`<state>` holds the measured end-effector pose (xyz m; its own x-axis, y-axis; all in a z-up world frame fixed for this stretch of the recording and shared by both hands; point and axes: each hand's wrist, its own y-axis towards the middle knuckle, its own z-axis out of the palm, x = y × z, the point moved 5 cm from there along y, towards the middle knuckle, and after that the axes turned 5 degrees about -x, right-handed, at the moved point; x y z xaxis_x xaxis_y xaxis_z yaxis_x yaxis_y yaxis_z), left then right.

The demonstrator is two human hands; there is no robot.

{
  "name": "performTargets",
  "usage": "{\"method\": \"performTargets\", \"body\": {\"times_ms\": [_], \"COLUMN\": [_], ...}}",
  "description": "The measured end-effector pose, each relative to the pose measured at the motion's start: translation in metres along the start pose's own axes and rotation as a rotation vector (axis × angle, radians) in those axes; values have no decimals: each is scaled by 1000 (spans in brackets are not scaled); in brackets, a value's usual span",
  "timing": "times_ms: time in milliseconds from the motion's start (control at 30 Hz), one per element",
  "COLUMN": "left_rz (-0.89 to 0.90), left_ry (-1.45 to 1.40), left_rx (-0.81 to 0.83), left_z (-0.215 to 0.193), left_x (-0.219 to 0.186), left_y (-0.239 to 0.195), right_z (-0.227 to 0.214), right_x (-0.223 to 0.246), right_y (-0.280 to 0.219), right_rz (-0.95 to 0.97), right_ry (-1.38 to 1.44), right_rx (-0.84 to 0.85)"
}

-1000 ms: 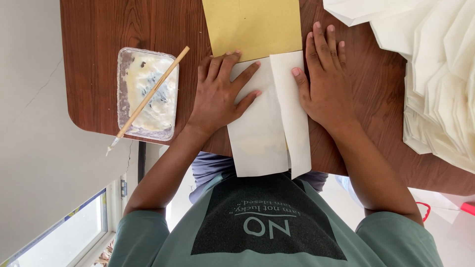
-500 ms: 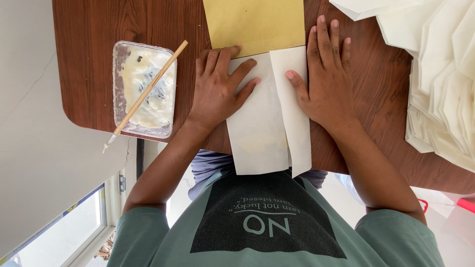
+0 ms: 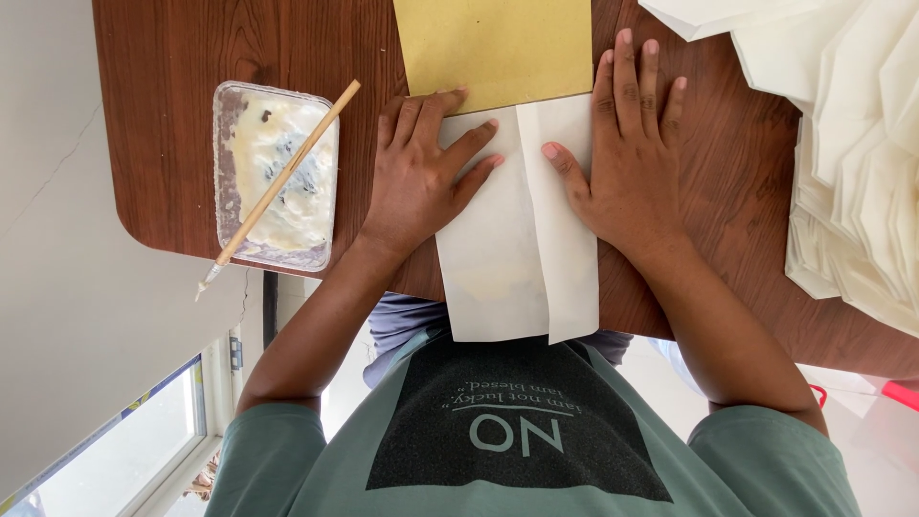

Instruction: Folding paper and applying glue with a brush to assemble a paper bag

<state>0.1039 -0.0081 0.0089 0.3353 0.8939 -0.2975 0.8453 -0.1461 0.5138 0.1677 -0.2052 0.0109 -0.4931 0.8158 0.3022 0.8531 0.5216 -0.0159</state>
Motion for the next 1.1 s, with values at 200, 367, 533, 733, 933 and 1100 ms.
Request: {"method": "performTargets", "body": {"times_ms": [200, 367, 533, 733, 933, 1100], "left_rz": [-5, -22, -18, -15, -7, 0], "left_ry": [-9, -1, -1, -14, -12, -27], "left_rx": [-7, 3, 0, -4, -7, -11], "left_z": [-2, 0, 1, 1, 0, 0], "left_x": [0, 0, 0, 0, 0, 0], "left_y": [1, 0, -1, -1, 0, 1], "right_z": [-1, -2, -1, 0, 0, -1], "right_x": [1, 2, 3, 3, 3, 4], "right_y": [1, 1, 2, 2, 2, 2], "right_rz": [-6, 9, 14, 13, 17, 20], "right_ry": [13, 21, 5, -3, -5, -11], "right_rx": [-17, -3, 3, -1, -4, 13]}}
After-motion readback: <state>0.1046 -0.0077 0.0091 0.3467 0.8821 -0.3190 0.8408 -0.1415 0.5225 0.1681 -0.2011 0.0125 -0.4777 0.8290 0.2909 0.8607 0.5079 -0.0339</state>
